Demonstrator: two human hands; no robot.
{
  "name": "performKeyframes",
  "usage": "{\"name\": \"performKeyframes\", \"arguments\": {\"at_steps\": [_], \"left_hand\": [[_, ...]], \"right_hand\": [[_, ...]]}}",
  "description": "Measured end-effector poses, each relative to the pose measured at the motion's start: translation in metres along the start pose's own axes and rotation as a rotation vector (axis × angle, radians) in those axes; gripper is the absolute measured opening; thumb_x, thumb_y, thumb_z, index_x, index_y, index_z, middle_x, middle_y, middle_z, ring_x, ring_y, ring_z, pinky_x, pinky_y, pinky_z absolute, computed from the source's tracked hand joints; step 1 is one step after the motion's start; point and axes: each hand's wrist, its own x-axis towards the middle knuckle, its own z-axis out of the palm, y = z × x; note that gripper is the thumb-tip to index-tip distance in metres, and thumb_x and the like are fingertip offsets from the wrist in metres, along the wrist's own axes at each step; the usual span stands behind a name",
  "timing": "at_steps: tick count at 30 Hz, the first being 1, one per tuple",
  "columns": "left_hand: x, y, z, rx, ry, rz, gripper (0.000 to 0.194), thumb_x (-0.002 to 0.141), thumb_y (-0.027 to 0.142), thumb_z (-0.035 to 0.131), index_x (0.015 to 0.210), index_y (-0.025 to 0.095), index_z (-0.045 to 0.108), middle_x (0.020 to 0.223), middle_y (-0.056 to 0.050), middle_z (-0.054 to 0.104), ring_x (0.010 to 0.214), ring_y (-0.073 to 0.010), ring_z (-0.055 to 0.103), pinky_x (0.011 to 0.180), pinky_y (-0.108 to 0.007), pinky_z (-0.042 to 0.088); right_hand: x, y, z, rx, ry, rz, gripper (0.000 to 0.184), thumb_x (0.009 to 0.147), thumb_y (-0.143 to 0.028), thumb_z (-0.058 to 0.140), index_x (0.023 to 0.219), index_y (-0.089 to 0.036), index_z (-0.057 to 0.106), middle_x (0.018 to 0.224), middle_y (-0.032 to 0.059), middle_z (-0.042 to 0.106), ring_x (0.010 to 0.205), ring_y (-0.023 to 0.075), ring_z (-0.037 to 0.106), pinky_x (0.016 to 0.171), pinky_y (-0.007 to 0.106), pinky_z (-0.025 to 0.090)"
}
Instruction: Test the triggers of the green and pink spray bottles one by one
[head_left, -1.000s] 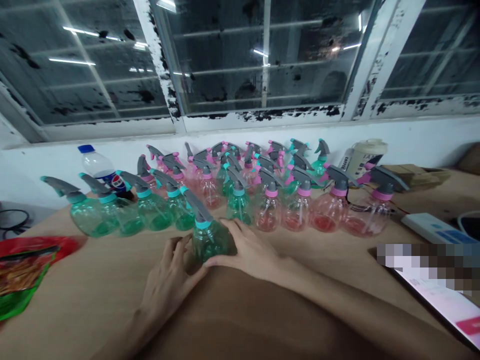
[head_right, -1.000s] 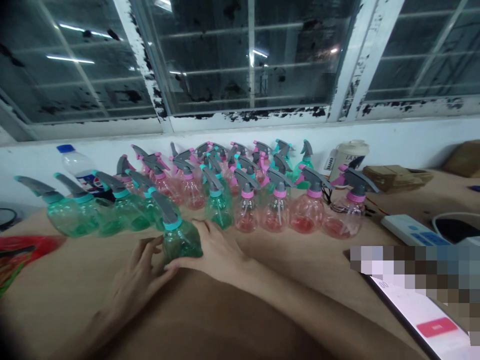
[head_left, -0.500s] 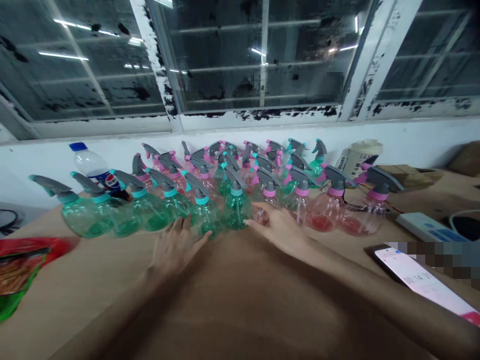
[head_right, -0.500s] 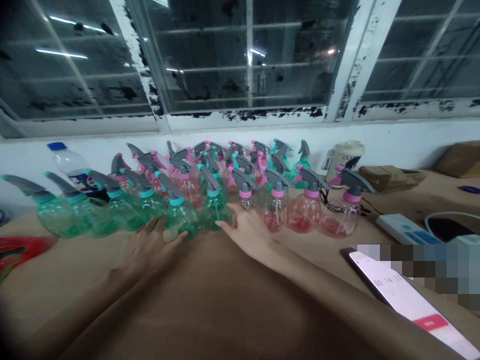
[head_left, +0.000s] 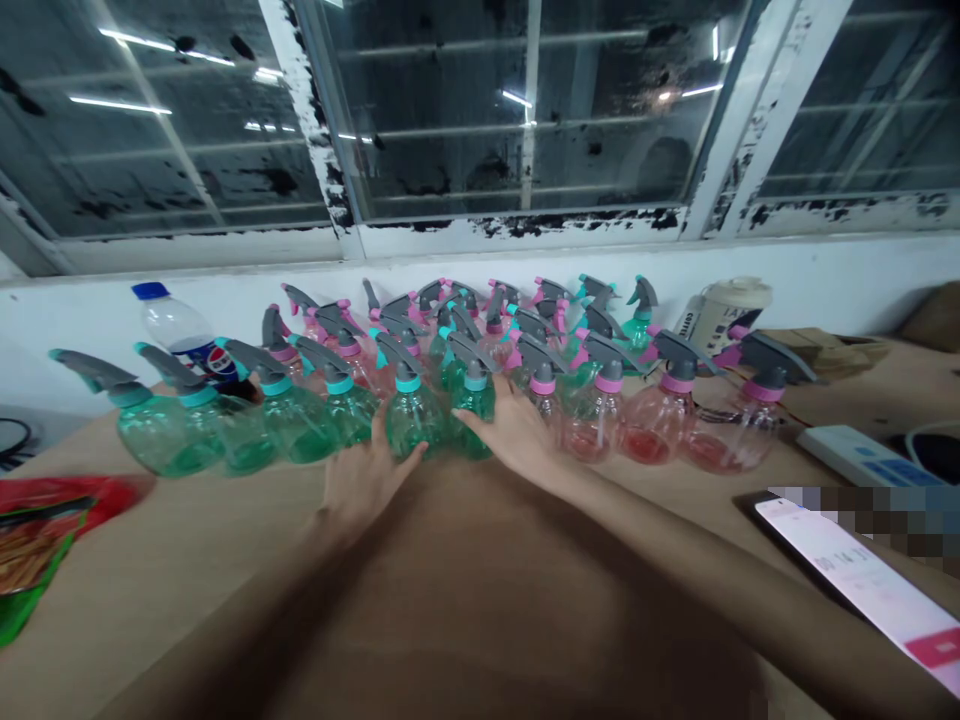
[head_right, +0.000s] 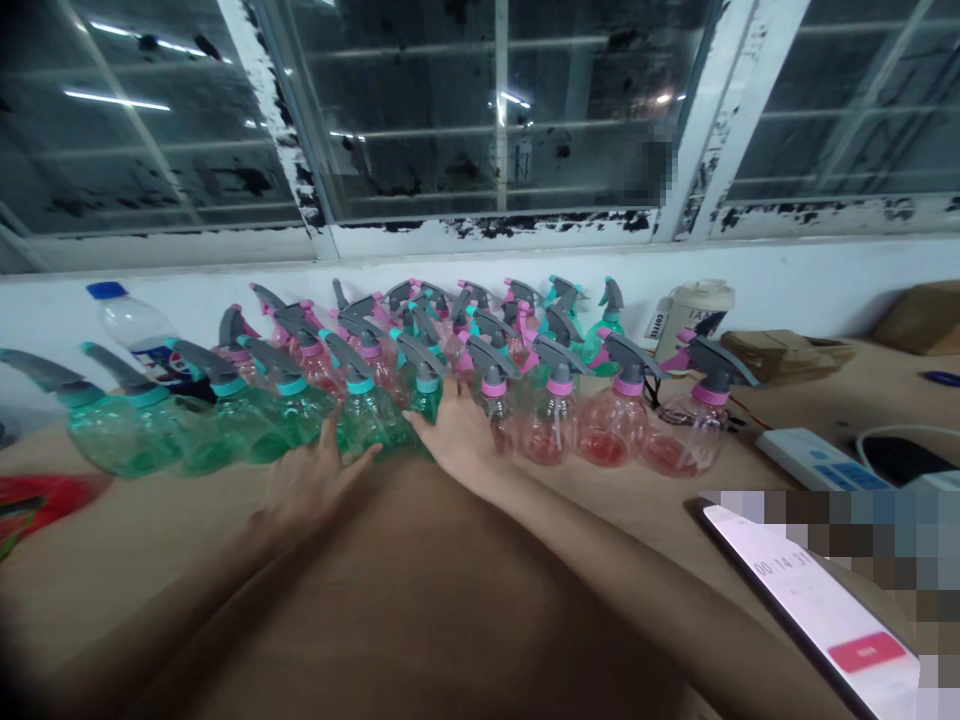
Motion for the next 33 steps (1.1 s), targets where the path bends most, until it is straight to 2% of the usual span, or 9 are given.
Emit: {"name": "performKeyframes", "arguments": {"at_steps": [9, 14, 18, 20, 21, 23, 25, 29, 33], "left_hand": [[-0.008, -0.001, -0.006, -0.012, -0.003, 0.026, 0.073, 0.091, 0.057, 0.027, 0.141, 0.007, 0.012, 0.069, -0.011, 0.067, 0.070, -0.0317, 0.067, 0.060, -0.034, 0.044], [-0.018, 0.000, -0.010, -0.021, -0.070, -0.025, 0.077, 0.087, 0.060, 0.034, 0.140, 0.007, 0.014, 0.070, -0.012, 0.067, 0.070, -0.0329, 0.066, 0.060, -0.035, 0.044], [-0.035, -0.003, -0.015, -0.075, -0.092, 0.003, 0.064, 0.088, 0.055, 0.037, 0.136, 0.014, 0.024, 0.065, -0.005, 0.065, 0.063, -0.0290, 0.065, 0.055, -0.033, 0.043], [-0.047, -0.001, -0.015, -0.166, -0.078, 0.112, 0.054, 0.088, 0.052, 0.040, 0.129, 0.018, 0.035, 0.066, -0.002, 0.064, 0.063, -0.0259, 0.065, 0.058, -0.034, 0.045], [-0.053, 0.001, -0.014, -0.217, -0.054, 0.204, 0.050, 0.087, 0.052, 0.043, 0.124, 0.019, 0.041, 0.070, -0.002, 0.064, 0.067, -0.0250, 0.065, 0.063, -0.035, 0.046], [-0.063, 0.011, -0.012, -0.298, 0.020, 0.397, 0.044, 0.083, 0.052, 0.050, 0.115, 0.021, 0.050, 0.087, -0.005, 0.065, 0.082, -0.0258, 0.063, 0.076, -0.040, 0.046], [-0.071, 0.025, -0.012, -0.343, 0.054, 0.518, 0.049, 0.078, 0.055, 0.055, 0.115, 0.022, 0.051, 0.106, -0.008, 0.062, 0.097, -0.0285, 0.058, 0.085, -0.045, 0.042], [-0.077, 0.057, -0.015, -0.436, -0.065, 0.623, 0.066, 0.073, 0.061, 0.058, 0.124, 0.020, 0.045, 0.119, -0.010, 0.055, 0.109, -0.0304, 0.050, 0.089, -0.048, 0.040], [-0.080, 0.079, -0.015, -0.542, -0.169, 0.708, 0.067, 0.072, 0.057, 0.063, 0.125, 0.023, 0.044, 0.124, -0.009, 0.051, 0.114, -0.0290, 0.046, 0.094, -0.049, 0.036]], "right_hand": [[-0.002, 0.003, 0.004, -0.116, 0.009, -0.067, 0.059, 0.081, -0.053, 0.047, 0.115, -0.005, 0.051, 0.109, 0.0225, 0.061, 0.088, 0.0325, 0.063, 0.067, 0.041, 0.050], [-0.037, 0.000, -0.006, -0.220, 0.035, -0.113, 0.061, 0.083, -0.059, 0.041, 0.110, -0.006, 0.054, 0.101, 0.0209, 0.063, 0.072, 0.0318, 0.065, 0.053, 0.040, 0.048], [-0.077, 0.006, -0.018, -0.288, 0.047, -0.168, 0.060, 0.082, -0.061, 0.040, 0.099, -0.007, 0.058, 0.093, 0.0190, 0.064, 0.067, 0.0304, 0.064, 0.049, 0.038, 0.045], [-0.095, 0.012, -0.025, -0.374, 0.115, -0.220, 0.059, 0.081, -0.063, 0.038, 0.088, -0.009, 0.060, 0.084, 0.0168, 0.065, 0.054, 0.0258, 0.061, 0.042, 0.035, 0.041], [-0.103, 0.015, -0.028, -0.404, 0.171, -0.258, 0.057, 0.081, -0.063, 0.039, 0.084, -0.010, 0.061, 0.083, 0.0168, 0.065, 0.055, 0.0260, 0.061, 0.042, 0.035, 0.041], [-0.115, 0.022, -0.036, -0.444, 0.267, -0.337, 0.054, 0.081, -0.060, 0.044, 0.081, -0.009, 0.061, 0.080, 0.0172, 0.064, 0.064, 0.0284, 0.061, 0.051, 0.038, 0.045], [-0.123, 0.027, -0.044, -0.453, 0.296, -0.372, 0.053, 0.079, -0.058, 0.048, 0.083, -0.008, 0.062, 0.079, 0.0172, 0.064, 0.071, 0.0303, 0.060, 0.062, 0.042, 0.046], [-0.134, 0.038, -0.062, -0.413, 0.193, -0.311, 0.055, 0.076, -0.062, 0.050, 0.089, -0.010, 0.062, 0.083, 0.0148, 0.065, 0.080, 0.0314, 0.058, 0.074, 0.047, 0.042], [-0.141, 0.046, -0.084, -0.347, 0.069, -0.291, 0.052, 0.073, -0.062, 0.055, 0.089, -0.013, 0.061, 0.084, 0.0116, 0.064, 0.088, 0.0301, 0.056, 0.085, 0.050, 0.038]]}}
